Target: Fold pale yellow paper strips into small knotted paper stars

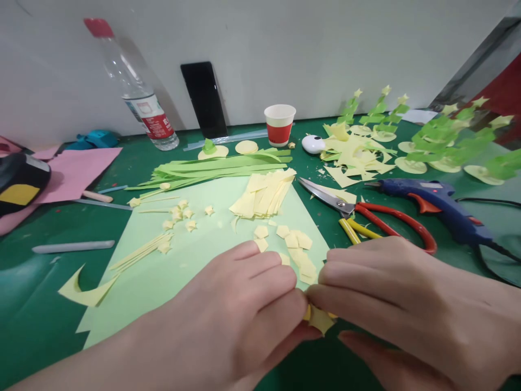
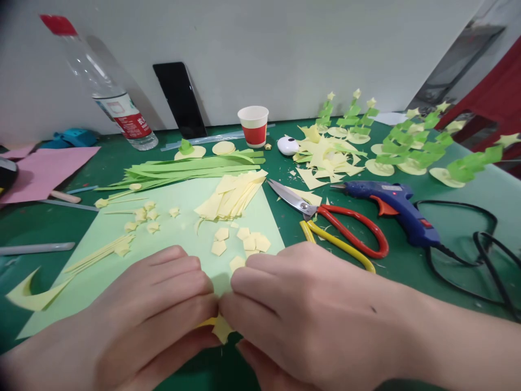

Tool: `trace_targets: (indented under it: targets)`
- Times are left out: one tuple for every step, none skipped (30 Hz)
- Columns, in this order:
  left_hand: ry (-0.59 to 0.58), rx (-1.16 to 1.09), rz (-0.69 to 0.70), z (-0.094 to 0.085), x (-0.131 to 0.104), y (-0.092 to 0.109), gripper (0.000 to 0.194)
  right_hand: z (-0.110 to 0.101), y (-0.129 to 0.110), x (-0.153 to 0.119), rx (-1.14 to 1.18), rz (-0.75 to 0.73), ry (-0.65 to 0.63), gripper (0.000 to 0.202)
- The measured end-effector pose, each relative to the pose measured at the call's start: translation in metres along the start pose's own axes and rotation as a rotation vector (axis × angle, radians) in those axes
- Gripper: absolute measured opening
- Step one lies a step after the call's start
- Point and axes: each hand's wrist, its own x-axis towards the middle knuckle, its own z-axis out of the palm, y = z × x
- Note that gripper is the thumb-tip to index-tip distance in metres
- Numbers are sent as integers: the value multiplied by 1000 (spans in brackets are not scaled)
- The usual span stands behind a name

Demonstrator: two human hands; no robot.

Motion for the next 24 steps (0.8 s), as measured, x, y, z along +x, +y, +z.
trace_targets:
  targets:
    - [-3,15,-6,1,-1,0,40,1,0,0,1,19,3,36]
    - [-1,27,-3,1,-1,0,40,2,0,0,10,47,8,35]
    - [2,26,7,2,-1,0,40,2,0,0,30,82,10,34]
    - [1,22,17,3,-2,-1,40,3,0,-1,54,119,8,32]
    - [1,15,21,4,-1,-1,40,4,0,-1,78,148,5,31]
    - [1,10,12,4,-1,-2,40,4,1,-2,96,168,-1,29]
    - [3,5,-4,5,0,-2,40,5,1,-3,100,179,3,28]
    - [10,1,-26,5,0,-3,41,6,3,-4,87,171,18,28]
    - [17,-1,-54,6,1,-3,40,7,4,-4,58,152,46,30]
    - [32,-3,-69,6,1,-3,40,8,5,-5,19,129,79,32]
    - [49,-5,-73,5,2,-4,39,8,7,-5,-17,112,107,35]
    - [56,-4,-72,5,1,-4,39,9,8,-4,-43,105,119,37]
    - [64,-1,-60,5,1,-4,39,9,8,-4,-52,106,116,38]
    - [65,7,-50,4,0,-4,39,9,9,-3,-34,125,87,38]
    - [64,15,-38,3,-1,-5,40,8,8,-2,-6,144,59,38]
    - [61,24,-28,3,-1,-5,41,7,8,-2,21,162,35,37]
    - [61,34,-23,3,-2,-5,40,7,7,-2,40,180,24,37]
    - [68,47,-22,3,-2,-5,39,6,7,-2,53,187,16,36]
    - [70,57,-23,3,-1,-5,38,5,6,-2,58,198,20,36]
    - [76,65,-24,4,-1,-4,37,5,6,-2,58,204,28,36]
    - [81,67,-24,4,0,-4,36,6,6,-3,57,207,32,36]
    - [84,65,-27,5,0,-3,35,7,5,-3,56,210,36,37]
    - [85,57,-33,6,1,-3,35,9,5,-4,53,219,46,38]
    - [79,40,-35,6,1,-2,36,10,5,-5,52,217,57,39]
